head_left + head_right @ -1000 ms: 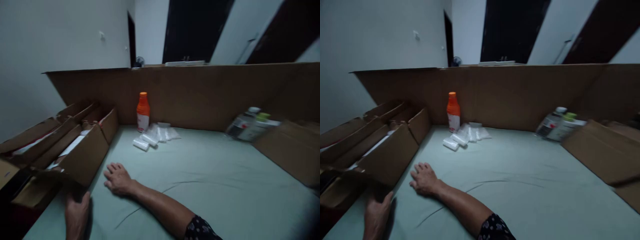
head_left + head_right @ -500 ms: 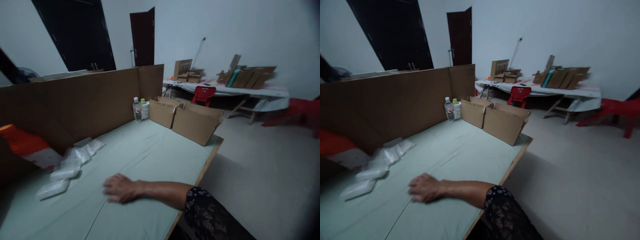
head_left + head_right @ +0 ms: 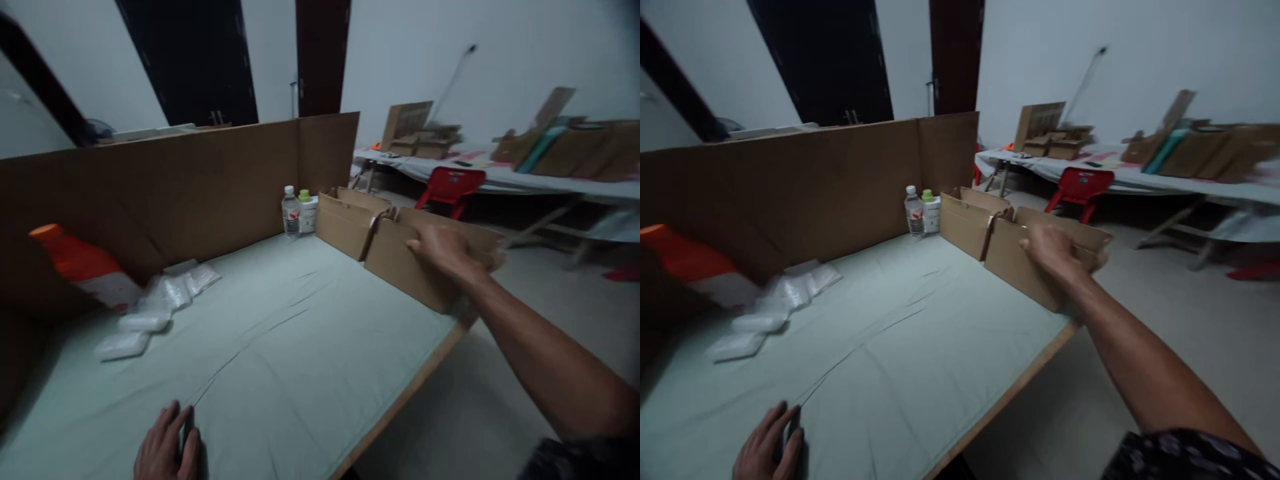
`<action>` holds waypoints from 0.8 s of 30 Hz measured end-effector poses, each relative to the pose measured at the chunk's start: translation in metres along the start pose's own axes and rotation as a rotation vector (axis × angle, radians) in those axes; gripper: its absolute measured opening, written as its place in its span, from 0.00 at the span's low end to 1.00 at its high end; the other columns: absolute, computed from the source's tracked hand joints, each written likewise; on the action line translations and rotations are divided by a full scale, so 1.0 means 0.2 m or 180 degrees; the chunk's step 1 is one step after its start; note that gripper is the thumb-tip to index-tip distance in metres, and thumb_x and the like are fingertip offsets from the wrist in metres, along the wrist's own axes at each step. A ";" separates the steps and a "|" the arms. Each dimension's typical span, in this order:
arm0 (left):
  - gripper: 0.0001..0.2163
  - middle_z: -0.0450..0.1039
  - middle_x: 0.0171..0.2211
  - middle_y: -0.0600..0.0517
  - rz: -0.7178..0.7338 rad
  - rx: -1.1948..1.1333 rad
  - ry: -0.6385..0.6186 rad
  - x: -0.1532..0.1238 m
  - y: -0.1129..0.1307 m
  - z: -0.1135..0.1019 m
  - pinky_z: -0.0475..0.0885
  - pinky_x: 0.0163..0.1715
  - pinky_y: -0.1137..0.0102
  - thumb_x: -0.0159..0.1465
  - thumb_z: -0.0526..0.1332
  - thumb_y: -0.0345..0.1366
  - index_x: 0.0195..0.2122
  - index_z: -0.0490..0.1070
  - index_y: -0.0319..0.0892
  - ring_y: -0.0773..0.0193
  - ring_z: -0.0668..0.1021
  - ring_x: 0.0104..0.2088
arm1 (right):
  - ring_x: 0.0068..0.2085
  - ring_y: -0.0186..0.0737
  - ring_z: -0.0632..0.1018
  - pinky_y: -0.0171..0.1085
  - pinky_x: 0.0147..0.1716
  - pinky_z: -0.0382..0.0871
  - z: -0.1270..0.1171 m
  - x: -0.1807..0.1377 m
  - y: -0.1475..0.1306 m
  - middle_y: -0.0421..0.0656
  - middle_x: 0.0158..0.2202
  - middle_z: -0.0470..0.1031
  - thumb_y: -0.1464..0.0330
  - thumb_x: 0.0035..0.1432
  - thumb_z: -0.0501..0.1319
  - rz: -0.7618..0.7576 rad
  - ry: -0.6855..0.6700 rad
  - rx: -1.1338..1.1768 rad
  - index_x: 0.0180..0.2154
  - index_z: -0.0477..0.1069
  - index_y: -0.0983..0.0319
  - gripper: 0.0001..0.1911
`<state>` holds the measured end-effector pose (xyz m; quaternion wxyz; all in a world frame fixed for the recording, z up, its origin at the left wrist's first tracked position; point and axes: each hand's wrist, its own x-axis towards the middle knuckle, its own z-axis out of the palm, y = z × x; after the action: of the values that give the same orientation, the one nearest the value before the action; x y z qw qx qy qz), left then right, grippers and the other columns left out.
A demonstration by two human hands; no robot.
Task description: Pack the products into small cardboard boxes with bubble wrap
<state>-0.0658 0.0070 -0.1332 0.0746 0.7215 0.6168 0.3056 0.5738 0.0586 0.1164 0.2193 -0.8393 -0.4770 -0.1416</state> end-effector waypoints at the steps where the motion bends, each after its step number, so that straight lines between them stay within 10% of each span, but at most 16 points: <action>1: 0.18 0.75 0.57 0.43 0.0014 0.0007 0.0020 0.00 0.03 -0.01 0.70 0.56 0.45 0.60 0.60 0.46 0.48 0.79 0.47 0.41 0.74 0.58 | 0.42 0.47 0.81 0.46 0.39 0.62 -0.01 -0.01 0.01 0.53 0.30 0.78 0.57 0.67 0.53 -0.0023 -0.0064 -0.0030 0.21 0.72 0.66 0.28; 9: 0.14 0.76 0.56 0.44 0.0145 -0.0166 0.0359 -0.09 0.24 -0.01 0.69 0.58 0.47 0.62 0.59 0.39 0.47 0.79 0.47 0.45 0.74 0.59 | 0.19 0.42 0.67 0.41 0.25 0.51 -0.01 -0.32 -0.21 0.44 0.18 0.69 0.60 0.45 0.73 -0.1200 -0.0219 0.0053 0.21 0.74 0.54 0.11; 19: 0.18 0.76 0.56 0.41 -0.0142 -0.0899 0.0219 -0.16 0.30 -0.09 0.72 0.56 0.47 0.61 0.59 0.40 0.50 0.78 0.43 0.46 0.77 0.57 | 0.28 0.42 0.74 0.41 0.36 0.63 -0.07 -0.90 -1.42 0.44 0.27 0.79 0.65 0.62 0.60 -0.3480 -0.0897 0.1477 0.27 0.74 0.58 0.11; 24: 0.22 0.75 0.56 0.40 -0.0812 -0.1597 0.0043 -0.19 0.27 -0.24 0.70 0.59 0.50 0.61 0.59 0.42 0.55 0.75 0.41 0.49 0.76 0.58 | 0.44 0.47 0.79 0.47 0.48 0.65 -0.16 -1.00 -1.63 0.45 0.41 0.82 0.67 0.66 0.58 -0.3540 -0.0524 0.2628 0.39 0.77 0.57 0.08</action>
<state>-0.0471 -0.0543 -0.0823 0.2846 0.5950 0.6081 0.4417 0.1908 0.0414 0.1302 0.3784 -0.3264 -0.8658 0.0240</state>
